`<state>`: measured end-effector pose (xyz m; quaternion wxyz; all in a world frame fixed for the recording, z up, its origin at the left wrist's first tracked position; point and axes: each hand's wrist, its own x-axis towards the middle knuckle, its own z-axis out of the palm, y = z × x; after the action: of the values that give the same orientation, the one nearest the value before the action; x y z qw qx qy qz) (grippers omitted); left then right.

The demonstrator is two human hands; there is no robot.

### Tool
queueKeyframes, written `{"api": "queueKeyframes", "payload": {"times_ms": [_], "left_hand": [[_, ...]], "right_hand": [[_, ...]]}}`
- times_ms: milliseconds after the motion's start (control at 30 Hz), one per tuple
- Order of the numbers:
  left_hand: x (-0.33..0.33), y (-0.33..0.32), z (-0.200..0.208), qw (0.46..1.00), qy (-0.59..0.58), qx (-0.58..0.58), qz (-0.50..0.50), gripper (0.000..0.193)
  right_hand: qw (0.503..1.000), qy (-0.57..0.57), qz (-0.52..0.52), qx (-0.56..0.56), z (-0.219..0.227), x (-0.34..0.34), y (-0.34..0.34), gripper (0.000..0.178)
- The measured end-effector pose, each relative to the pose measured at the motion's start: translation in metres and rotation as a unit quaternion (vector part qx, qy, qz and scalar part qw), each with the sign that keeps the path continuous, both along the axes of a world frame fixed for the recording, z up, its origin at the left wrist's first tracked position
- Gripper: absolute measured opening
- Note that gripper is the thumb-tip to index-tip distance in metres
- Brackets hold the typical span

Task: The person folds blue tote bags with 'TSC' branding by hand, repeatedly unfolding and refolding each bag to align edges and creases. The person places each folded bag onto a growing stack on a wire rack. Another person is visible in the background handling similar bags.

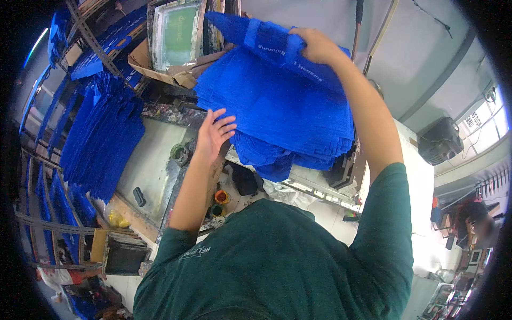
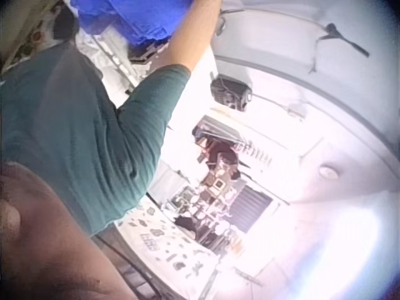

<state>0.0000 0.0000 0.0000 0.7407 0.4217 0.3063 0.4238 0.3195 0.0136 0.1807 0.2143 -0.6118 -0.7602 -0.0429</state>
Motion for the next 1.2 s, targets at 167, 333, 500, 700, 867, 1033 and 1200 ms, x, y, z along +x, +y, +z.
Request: {"api": "queueKeyframes", "payload": {"times_ms": [167, 333, 500, 700, 867, 1033, 1200], "left_hand": [[0.013, 0.053, 0.008, 0.948, 0.166, 0.242, 0.123, 0.082], [0.026, 0.096, 0.096, 0.657, 0.326, 0.618, 0.283, 0.103], [0.106, 0.068, 0.105, 0.677, 0.265, 0.685, -0.046, 0.04], [0.183, -0.031, 0.118, 0.692, 0.278, 0.648, -0.155, 0.042], [0.231, -0.096, 0.113, 0.625, 0.267, 0.713, -0.172, 0.048], [0.254, -0.178, 0.103, 0.576, 0.267, 0.768, -0.088, 0.018], [0.172, -0.167, 0.139, 0.621, 0.111, 0.774, -0.049, 0.026]], "right_hand": [[0.992, -0.044, 0.093, 0.078, 0.046, 0.023, -0.073, 0.052], [0.996, 0.075, 0.054, 0.007, 0.089, 0.029, -0.156, 0.04], [0.981, 0.022, -0.121, 0.148, 0.075, 0.171, -0.204, 0.041], [0.757, -0.027, -0.636, 0.15, 0.002, 0.2, -0.414, 0.065], [0.679, 0.706, -0.201, 0.024, -0.11, -0.02, -0.319, 0.067], [0.554, 0.814, 0.148, 0.093, -0.132, 0.054, -0.272, 0.037], [0.768, 0.474, -0.314, 0.294, -0.052, 0.076, -0.237, 0.038]]}}
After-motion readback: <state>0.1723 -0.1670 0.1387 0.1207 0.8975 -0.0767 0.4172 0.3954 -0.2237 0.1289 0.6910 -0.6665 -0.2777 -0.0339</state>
